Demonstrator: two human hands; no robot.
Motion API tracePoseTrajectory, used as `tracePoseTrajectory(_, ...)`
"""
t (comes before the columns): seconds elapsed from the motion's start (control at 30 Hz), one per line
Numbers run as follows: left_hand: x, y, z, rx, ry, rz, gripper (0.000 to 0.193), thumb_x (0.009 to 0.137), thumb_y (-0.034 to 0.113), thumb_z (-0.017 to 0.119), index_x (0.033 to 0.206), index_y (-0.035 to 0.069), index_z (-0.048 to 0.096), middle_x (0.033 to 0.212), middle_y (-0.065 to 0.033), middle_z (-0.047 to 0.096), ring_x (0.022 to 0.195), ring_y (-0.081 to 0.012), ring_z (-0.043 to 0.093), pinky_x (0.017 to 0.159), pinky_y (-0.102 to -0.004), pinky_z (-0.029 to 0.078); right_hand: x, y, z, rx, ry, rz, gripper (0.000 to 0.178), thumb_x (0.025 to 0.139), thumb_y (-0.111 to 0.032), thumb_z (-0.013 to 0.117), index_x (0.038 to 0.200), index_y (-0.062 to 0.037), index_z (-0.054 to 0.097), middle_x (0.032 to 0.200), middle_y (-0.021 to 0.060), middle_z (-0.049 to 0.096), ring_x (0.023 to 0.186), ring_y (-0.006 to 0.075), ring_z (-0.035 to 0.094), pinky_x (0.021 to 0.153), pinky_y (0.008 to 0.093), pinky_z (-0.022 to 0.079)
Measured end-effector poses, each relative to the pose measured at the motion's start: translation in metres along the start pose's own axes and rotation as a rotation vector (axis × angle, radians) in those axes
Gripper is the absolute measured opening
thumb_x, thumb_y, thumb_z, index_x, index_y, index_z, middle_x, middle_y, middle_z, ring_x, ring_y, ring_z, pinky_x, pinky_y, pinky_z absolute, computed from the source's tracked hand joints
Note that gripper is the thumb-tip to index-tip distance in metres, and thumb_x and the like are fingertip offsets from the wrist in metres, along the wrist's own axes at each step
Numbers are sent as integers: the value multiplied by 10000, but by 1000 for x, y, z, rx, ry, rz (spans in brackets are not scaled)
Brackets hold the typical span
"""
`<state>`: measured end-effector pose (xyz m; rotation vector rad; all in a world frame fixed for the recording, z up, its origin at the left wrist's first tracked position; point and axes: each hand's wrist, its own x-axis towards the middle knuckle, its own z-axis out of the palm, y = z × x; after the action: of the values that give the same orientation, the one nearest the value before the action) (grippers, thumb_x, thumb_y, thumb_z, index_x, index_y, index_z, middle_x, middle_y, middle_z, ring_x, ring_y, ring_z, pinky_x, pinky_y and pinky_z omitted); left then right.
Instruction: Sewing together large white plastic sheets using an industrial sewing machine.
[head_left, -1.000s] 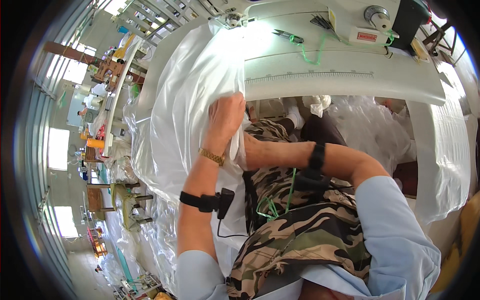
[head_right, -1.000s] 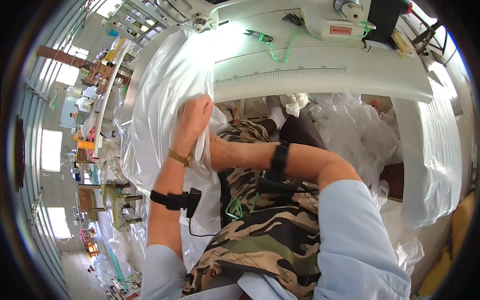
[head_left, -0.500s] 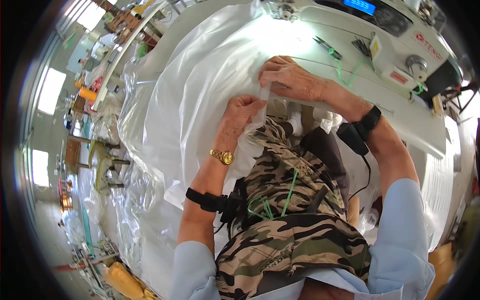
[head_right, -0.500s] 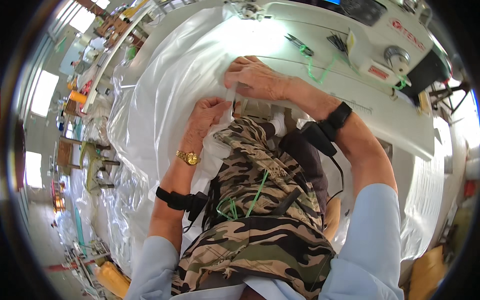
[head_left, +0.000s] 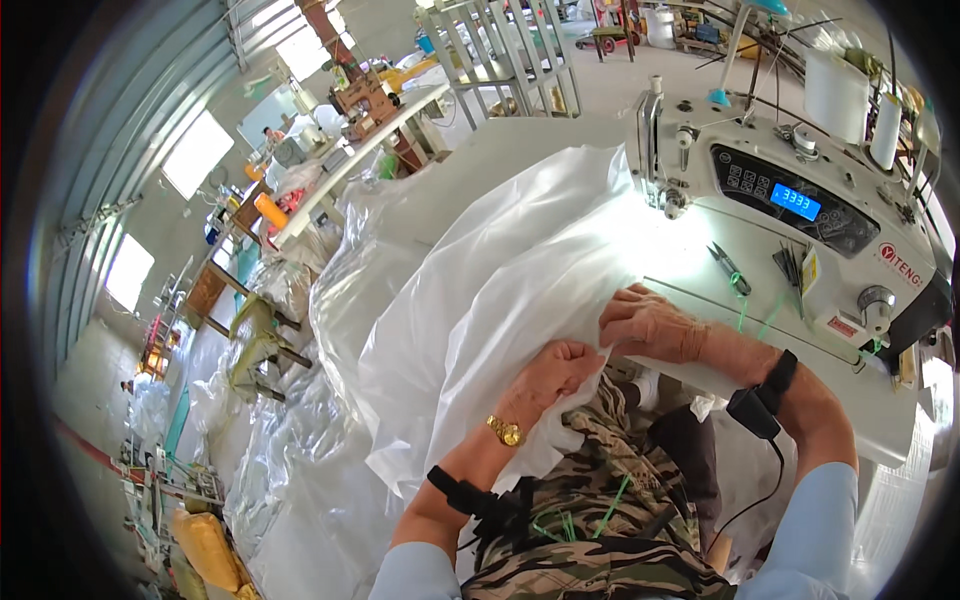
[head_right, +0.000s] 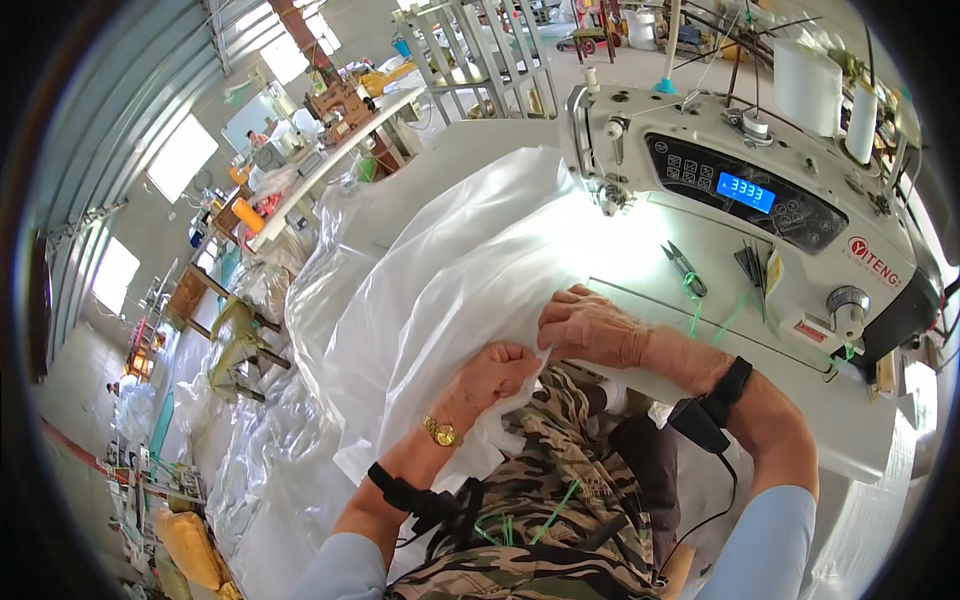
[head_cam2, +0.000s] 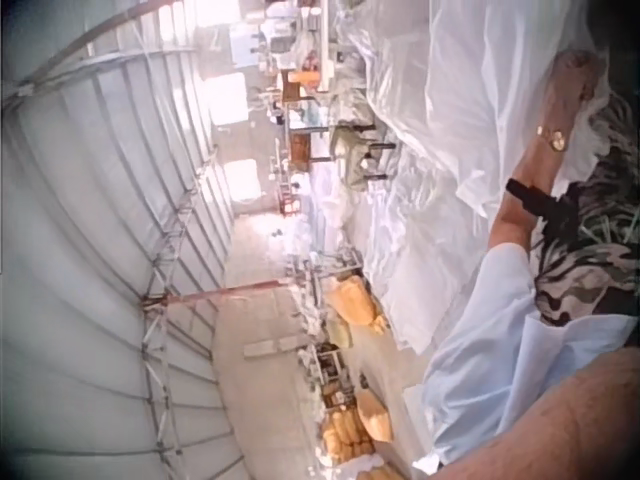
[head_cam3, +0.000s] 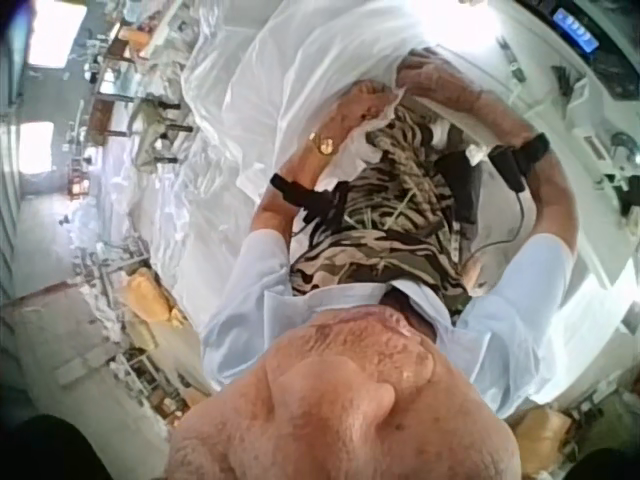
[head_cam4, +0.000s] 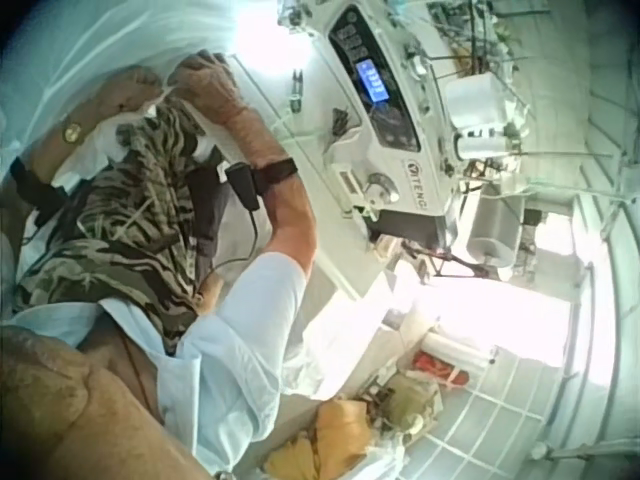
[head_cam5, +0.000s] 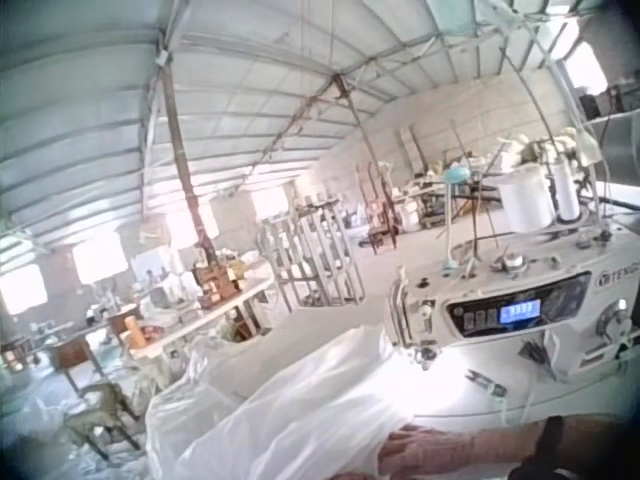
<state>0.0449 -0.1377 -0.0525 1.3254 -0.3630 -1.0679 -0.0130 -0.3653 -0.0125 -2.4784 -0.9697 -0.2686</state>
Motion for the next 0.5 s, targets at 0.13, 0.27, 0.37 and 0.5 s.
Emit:
tracePoseTrajectory(0.13, 2, 13, 12, 191, 59, -7, 170, 883, 207, 700, 844, 49, 652, 545, 93, 430, 457, -20, 351, 437, -206, 258, -2, 6, -2, 33, 8, -19, 105, 833, -222, 662, 893, -139, 639, 966, 19, 575, 1020, 218, 510, 918, 387, 371)
tracePoseTrajectory(0.27, -4, 16, 24, 782, 286, 283, 268, 854, 258, 720, 932, 21, 623, 632, -21, 547, 595, -162, 546, 564, -325, 439, 2, 12, 1, 11, 20, -68, 100, 834, -210, 657, 868, -121, 627, 933, 22, 576, 991, 217, 517, 888, 385, 373)
tracePoseTrajectory(0.37, -12, 25, 54, 1273, 485, 668, 425, 795, 162, 768, 1123, -21, 569, 827, -58, 626, 636, -202, 564, 633, -342, 483, -3, 12, -1, -4, 67, -84, 99, 841, -209, 652, 878, -119, 632, 897, 23, 582, 972, 217, 530, 884, 383, 377)
tracePoseTrajectory(0.5, -12, 15, 62, 1322, 533, 728, 555, 772, 108, 757, 1240, -2, 479, 956, -106, 621, 747, -274, 602, 757, -397, 487, 0, 10, 2, 66, 130, -101, 101, 855, -213, 643, 883, -116, 642, 868, 27, 586, 953, 221, 543, 873, 381, 389)
